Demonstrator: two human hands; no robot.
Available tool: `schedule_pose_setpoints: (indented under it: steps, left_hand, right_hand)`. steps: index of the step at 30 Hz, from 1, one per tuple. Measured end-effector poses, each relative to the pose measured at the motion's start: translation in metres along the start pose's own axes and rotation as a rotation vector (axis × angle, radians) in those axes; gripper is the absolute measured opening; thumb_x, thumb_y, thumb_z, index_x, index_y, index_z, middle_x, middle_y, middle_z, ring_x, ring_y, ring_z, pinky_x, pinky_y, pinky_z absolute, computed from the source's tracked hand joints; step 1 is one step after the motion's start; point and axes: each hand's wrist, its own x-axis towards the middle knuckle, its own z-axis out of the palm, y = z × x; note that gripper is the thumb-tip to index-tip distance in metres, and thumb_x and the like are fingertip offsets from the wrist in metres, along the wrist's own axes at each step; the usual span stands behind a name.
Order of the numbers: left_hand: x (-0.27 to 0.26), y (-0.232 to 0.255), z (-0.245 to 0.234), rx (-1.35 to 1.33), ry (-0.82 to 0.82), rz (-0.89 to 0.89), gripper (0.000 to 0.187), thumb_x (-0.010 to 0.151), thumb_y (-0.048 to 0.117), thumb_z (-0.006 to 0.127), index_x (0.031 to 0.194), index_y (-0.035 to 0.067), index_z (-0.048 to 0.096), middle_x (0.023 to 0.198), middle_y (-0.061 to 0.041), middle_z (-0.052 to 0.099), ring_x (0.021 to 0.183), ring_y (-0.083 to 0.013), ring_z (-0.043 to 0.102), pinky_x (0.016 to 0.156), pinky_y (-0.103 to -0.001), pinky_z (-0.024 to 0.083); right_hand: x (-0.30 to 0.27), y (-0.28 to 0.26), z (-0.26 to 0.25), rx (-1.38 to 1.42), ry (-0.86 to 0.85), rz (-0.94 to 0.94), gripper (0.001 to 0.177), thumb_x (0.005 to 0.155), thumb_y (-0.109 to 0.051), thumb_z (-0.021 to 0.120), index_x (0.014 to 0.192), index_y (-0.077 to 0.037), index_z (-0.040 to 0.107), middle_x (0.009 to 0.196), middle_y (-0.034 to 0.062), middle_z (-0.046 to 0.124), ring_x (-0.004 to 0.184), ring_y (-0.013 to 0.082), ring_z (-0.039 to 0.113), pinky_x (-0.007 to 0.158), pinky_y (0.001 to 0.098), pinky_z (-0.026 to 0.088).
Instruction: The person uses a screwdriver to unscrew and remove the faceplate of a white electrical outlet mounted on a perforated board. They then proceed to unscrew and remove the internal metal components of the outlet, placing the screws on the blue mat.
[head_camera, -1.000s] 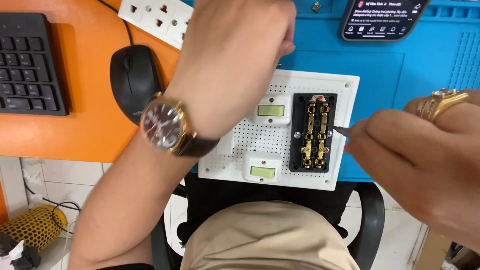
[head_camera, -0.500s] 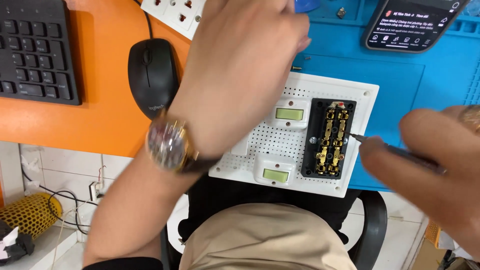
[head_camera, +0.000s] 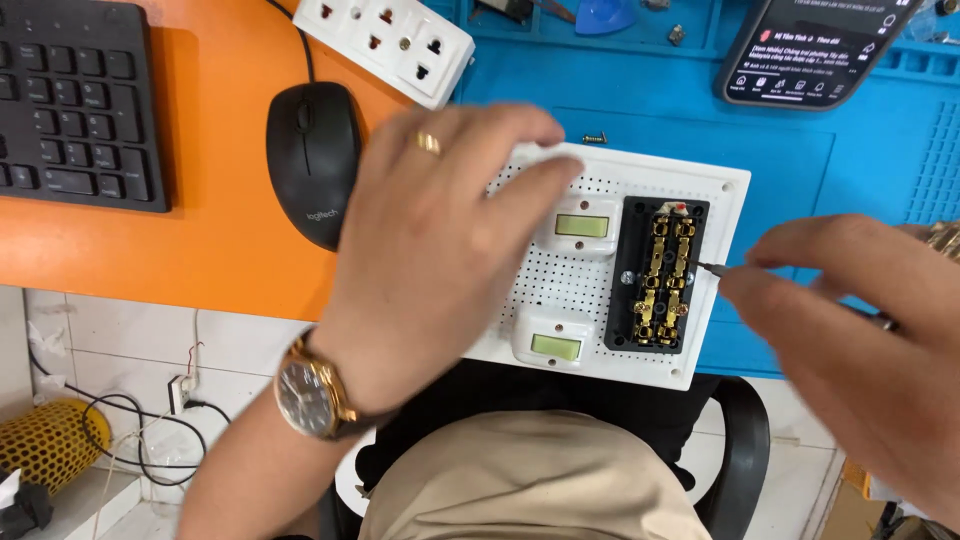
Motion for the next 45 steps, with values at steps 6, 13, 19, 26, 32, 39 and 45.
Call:
schedule_pose_setpoints:
  steps: [6,13,19,26,32,39,45]
  left_hand:
    - [0.058,-0.035,0.024,0.043,-0.07,0.146,0.018,0.095,0.006,0.07,0.086,0.012,0.056,0.093,-0.004,0.052,0.087,-0.03,0.052,0.071,-0.046,0.034]
    - [0.089,-0.054,0.062,-0.061,-0.357,0.319,0.033,0.082,-0.003,0.078,0.068,0.023,0.063,0.084,0.001,0.062,0.089,-0.0295,0.056,0.078,-0.048,0.037]
    - [0.081,-0.052,0.058,0.144,-0.343,0.419,0.029,0.085,0.001,0.079,0.079,0.024,0.061,0.089,0.001,0.055,0.093,-0.0281,0.054,0.08,-0.044,0.039]
    - [0.081,-0.058,0.067,0.329,-0.185,0.379,0.023,0.092,0.004,0.079,0.093,0.023,0.067,0.102,0.0,0.061,0.1,-0.026,0.058,0.082,-0.042,0.044]
    - [0.079,-0.058,0.054,0.265,-0.192,0.372,0.018,0.093,0.004,0.077,0.093,0.021,0.072,0.1,0.0,0.058,0.099,-0.0272,0.056,0.081,-0.043,0.042]
    - [0.065,-0.021,0.027,-0.023,-0.308,0.26,0.028,0.095,-0.003,0.066,0.113,0.016,0.078,0.104,-0.005,0.061,0.1,-0.031,0.055,0.081,-0.05,0.042]
    - [0.044,0.014,0.024,-0.147,-0.379,0.264,0.033,0.085,-0.011,0.069,0.102,0.017,0.073,0.1,-0.002,0.057,0.098,-0.0305,0.056,0.081,-0.05,0.042]
  right_hand:
    - [-0.008,0.001,0.012,0.046,0.07,-0.021,0.036,0.099,-0.027,0.063,0.133,-0.014,0.067,0.111,0.0074,0.068,0.083,0.0292,0.07,0.076,0.0439,0.061]
    - [-0.013,0.004,0.018,-0.137,-0.041,-0.05,0.05,0.092,-0.045,0.064,0.138,-0.027,0.058,0.116,0.0038,0.069,0.08,0.0191,0.074,0.056,0.039,0.068]
    - [-0.014,0.007,0.012,-0.189,-0.186,-0.089,0.082,0.08,-0.075,0.059,0.15,-0.035,0.044,0.131,-0.0021,0.062,0.082,0.0241,0.079,0.058,0.0462,0.072]
    - [-0.002,0.001,-0.008,-0.109,-0.181,-0.042,0.077,0.082,-0.079,0.062,0.143,-0.033,0.051,0.109,-0.0034,0.073,0.076,0.0219,0.083,0.054,0.044,0.072]
    - [0.0,-0.006,-0.008,-0.222,0.039,-0.039,0.038,0.097,-0.043,0.057,0.134,-0.034,0.06,0.133,-0.0003,0.066,0.065,0.0225,0.073,0.052,0.0437,0.065]
    - [-0.005,0.0,-0.001,-0.178,-0.105,-0.079,0.065,0.085,-0.053,0.061,0.145,-0.033,0.05,0.134,0.0044,0.063,0.089,0.0259,0.077,0.057,0.0447,0.072]
    - [-0.002,0.0,-0.008,-0.035,0.059,-0.062,0.036,0.103,-0.028,0.053,0.136,-0.021,0.063,0.134,0.0053,0.068,0.085,0.0248,0.076,0.066,0.038,0.062]
